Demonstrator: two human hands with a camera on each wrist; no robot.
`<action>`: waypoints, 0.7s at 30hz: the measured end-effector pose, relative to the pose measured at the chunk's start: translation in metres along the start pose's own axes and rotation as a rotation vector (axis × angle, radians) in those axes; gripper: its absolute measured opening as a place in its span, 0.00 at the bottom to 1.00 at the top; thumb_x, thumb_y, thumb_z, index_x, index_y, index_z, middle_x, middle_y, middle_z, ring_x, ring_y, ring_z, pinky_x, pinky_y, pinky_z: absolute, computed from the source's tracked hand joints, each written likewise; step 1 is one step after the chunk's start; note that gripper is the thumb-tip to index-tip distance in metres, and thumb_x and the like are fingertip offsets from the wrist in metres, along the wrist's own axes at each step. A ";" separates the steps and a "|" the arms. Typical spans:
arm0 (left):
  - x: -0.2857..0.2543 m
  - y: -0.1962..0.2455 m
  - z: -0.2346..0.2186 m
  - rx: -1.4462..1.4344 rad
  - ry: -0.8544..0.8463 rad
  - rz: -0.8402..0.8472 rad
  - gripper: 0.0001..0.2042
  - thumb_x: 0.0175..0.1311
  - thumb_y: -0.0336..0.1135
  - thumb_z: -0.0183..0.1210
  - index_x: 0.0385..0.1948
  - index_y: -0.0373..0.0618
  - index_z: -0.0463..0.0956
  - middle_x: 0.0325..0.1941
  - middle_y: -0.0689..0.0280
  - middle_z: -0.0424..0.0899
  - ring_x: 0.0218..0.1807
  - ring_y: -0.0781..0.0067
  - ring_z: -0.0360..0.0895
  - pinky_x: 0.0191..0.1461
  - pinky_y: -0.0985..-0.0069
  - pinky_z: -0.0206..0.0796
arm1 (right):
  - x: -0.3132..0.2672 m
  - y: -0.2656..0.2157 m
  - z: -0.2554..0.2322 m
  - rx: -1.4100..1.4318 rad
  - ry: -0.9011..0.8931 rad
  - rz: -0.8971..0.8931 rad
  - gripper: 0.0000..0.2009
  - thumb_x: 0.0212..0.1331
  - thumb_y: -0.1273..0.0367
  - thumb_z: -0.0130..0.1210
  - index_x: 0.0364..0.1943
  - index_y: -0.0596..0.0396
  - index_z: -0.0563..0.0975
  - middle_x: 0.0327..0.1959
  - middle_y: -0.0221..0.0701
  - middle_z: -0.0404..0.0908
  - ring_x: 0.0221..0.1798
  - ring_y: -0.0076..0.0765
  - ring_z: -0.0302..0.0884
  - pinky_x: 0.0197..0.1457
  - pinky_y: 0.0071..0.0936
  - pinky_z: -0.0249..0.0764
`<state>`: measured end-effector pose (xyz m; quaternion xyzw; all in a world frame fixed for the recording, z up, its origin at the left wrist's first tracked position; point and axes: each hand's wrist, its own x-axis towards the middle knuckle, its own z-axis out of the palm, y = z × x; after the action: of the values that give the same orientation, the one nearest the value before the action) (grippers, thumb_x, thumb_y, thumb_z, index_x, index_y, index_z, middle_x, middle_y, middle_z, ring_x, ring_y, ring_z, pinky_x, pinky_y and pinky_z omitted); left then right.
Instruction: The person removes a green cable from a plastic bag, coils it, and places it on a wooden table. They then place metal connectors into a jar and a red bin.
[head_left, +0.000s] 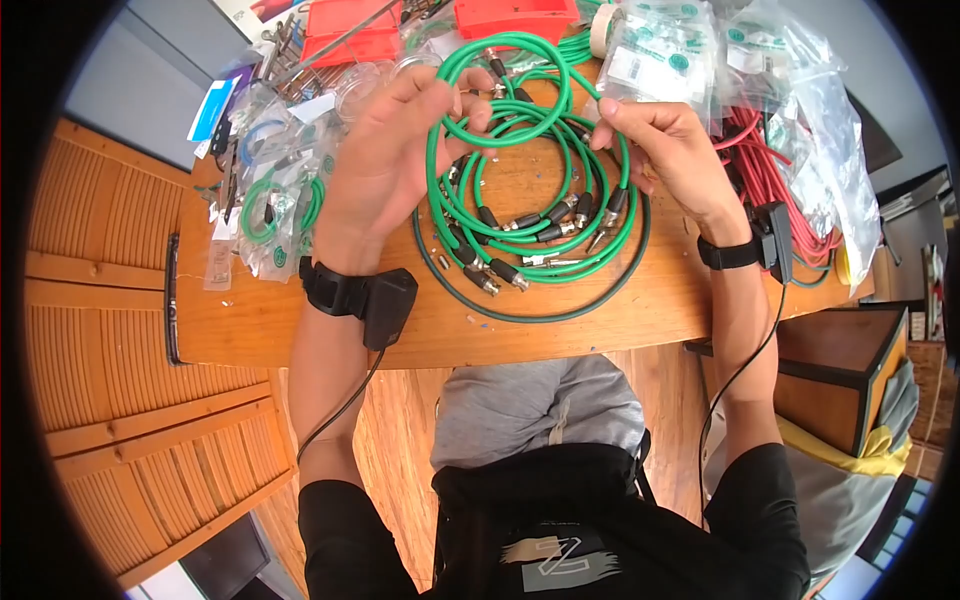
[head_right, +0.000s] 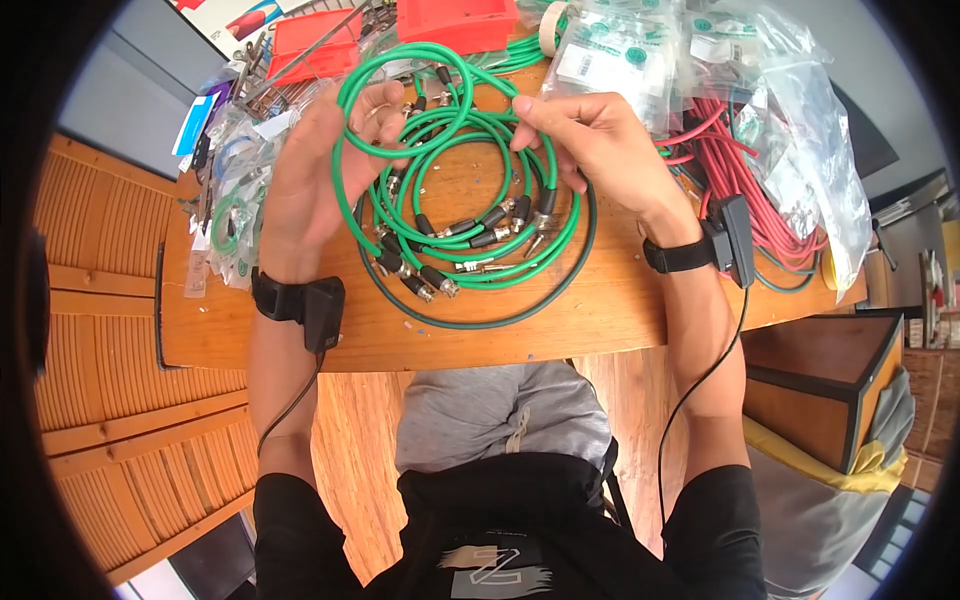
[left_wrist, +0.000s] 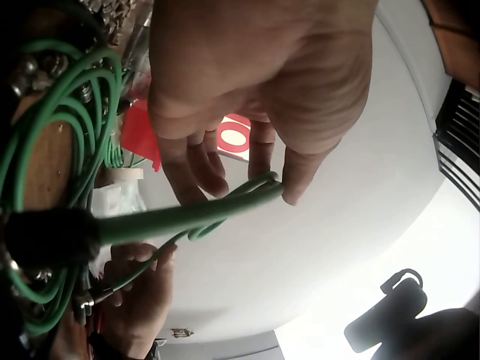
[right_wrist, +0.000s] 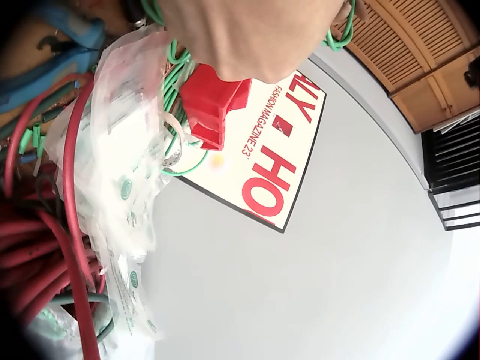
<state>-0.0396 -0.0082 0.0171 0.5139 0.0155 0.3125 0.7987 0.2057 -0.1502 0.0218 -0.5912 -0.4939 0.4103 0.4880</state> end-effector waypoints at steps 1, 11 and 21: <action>0.001 -0.005 -0.001 0.025 -0.014 0.007 0.09 0.75 0.36 0.57 0.46 0.40 0.77 0.39 0.65 0.81 0.45 0.74 0.78 0.46 0.70 0.76 | 0.001 0.002 0.002 0.015 -0.009 0.013 0.19 0.70 0.55 0.59 0.31 0.58 0.86 0.25 0.26 0.81 0.18 0.19 0.71 0.20 0.18 0.63; 0.000 -0.010 0.002 0.154 -0.006 -0.128 0.06 0.70 0.28 0.59 0.45 0.40 0.76 0.42 0.61 0.83 0.50 0.68 0.79 0.53 0.66 0.77 | 0.003 0.006 -0.002 0.542 -0.275 -0.004 0.11 0.71 0.65 0.58 0.44 0.60 0.79 0.34 0.34 0.84 0.30 0.34 0.87 0.31 0.27 0.85; 0.000 -0.021 0.014 0.326 0.009 -0.232 0.12 0.62 0.22 0.65 0.46 0.41 0.76 0.51 0.60 0.82 0.56 0.71 0.79 0.62 0.71 0.72 | 0.009 0.016 -0.009 0.675 -0.178 -0.058 0.06 0.69 0.70 0.58 0.41 0.60 0.78 0.35 0.36 0.85 0.37 0.37 0.89 0.42 0.26 0.86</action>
<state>-0.0247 -0.0258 0.0063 0.6299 0.1287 0.2140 0.7354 0.2186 -0.1432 0.0075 -0.3440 -0.3876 0.5863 0.6226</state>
